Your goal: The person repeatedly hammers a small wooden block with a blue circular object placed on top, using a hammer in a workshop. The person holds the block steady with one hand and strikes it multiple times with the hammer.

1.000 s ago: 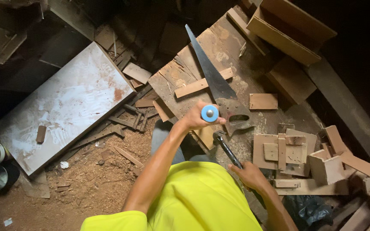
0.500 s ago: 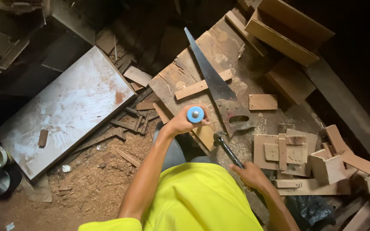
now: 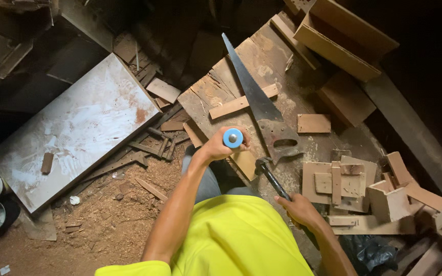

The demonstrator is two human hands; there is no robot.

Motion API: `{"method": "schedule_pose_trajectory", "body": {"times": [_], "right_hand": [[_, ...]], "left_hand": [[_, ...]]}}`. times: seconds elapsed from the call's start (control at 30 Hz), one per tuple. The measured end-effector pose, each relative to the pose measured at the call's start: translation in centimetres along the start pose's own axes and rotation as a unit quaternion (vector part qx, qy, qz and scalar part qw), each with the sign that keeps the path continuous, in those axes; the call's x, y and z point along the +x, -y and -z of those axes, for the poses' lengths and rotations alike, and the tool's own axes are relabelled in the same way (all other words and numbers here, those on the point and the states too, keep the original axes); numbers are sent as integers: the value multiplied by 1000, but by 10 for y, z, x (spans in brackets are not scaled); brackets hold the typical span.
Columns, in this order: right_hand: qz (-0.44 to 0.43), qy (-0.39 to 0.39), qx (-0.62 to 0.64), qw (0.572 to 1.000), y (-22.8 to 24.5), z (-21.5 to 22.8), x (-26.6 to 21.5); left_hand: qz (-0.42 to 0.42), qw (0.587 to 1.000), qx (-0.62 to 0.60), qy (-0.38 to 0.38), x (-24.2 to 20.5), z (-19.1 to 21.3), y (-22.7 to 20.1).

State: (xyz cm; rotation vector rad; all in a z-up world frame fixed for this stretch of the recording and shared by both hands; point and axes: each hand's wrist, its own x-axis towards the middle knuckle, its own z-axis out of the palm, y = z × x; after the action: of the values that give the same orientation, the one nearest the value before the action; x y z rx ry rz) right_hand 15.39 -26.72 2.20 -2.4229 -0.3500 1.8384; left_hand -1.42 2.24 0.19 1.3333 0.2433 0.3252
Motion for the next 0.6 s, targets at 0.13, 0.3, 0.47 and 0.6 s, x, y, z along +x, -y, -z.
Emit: {"method": "schedule_pose_trajectory", "body": {"times": [0.13, 0.3, 0.47, 0.6], "right_hand": [[8, 3, -2, 1000, 0, 1, 4], [12, 9, 10, 1000, -7, -2, 10], [5, 7, -25, 1000, 8, 1, -1], [-1, -13, -8, 1000, 41, 19, -37]], "left_hand": [[-18, 1000, -1, 10, -1, -1, 3], [-29, 999, 15, 14, -4, 1, 4], [3, 1000, -11, -1, -3, -2, -1], [71, 981, 169, -62, -1, -14, -3]]}}
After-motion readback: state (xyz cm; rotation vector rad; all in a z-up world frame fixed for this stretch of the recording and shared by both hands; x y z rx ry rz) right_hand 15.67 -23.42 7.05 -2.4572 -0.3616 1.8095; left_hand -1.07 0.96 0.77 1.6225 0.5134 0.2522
